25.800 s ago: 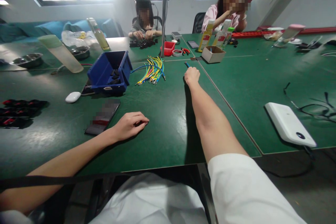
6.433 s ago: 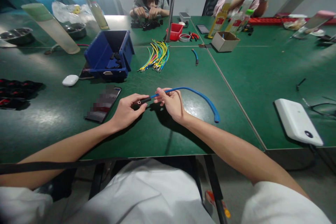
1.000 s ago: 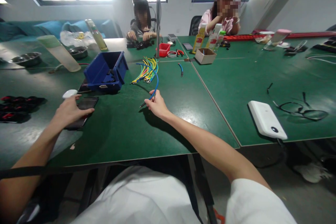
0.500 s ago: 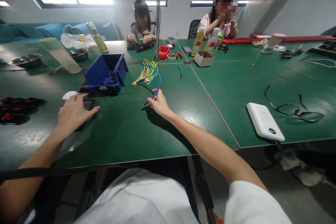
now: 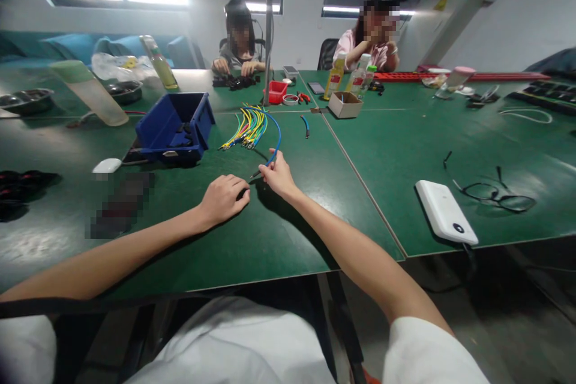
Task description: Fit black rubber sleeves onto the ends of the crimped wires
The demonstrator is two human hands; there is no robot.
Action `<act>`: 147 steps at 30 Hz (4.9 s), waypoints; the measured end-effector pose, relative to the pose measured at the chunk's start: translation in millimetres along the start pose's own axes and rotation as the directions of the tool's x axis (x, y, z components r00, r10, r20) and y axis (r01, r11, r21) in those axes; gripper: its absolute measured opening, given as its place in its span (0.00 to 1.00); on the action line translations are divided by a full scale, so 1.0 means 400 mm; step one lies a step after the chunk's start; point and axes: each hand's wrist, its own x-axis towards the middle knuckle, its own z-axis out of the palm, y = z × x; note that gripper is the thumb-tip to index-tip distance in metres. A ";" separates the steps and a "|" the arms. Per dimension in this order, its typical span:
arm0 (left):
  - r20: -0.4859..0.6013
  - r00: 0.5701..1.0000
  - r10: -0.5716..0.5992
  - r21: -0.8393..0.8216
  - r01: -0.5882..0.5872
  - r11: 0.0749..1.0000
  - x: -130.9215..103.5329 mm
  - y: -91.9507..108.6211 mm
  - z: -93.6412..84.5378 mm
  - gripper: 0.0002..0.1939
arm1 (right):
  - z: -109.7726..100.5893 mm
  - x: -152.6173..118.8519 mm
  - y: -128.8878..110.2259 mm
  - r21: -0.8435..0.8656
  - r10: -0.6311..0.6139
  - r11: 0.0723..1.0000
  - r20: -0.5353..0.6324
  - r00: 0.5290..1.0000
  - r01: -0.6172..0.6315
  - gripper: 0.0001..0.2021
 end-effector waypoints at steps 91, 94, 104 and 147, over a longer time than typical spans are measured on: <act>0.014 0.997 -0.072 -0.098 0.073 0.993 0.004 -0.012 0.020 0.11 | -0.331 0.296 0.053 -0.800 -0.039 0.503 -0.399 0.916 -0.327 0.26; 0.001 0.997 -0.083 -0.124 0.082 0.989 0.004 -0.012 0.022 0.10 | -0.328 0.297 0.058 -0.825 -0.041 0.476 -0.368 0.929 -0.306 0.24; -0.460 0.834 -0.305 -0.217 0.228 0.949 0.073 -0.139 -0.098 0.08 | -0.309 0.290 0.051 -0.861 -0.035 0.417 -0.335 0.941 -0.291 0.20; -0.173 0.783 -0.598 -0.204 0.565 0.799 0.066 -0.517 -0.073 0.09 | -0.252 0.289 0.008 -0.840 -0.125 0.484 -0.344 0.930 -0.246 0.18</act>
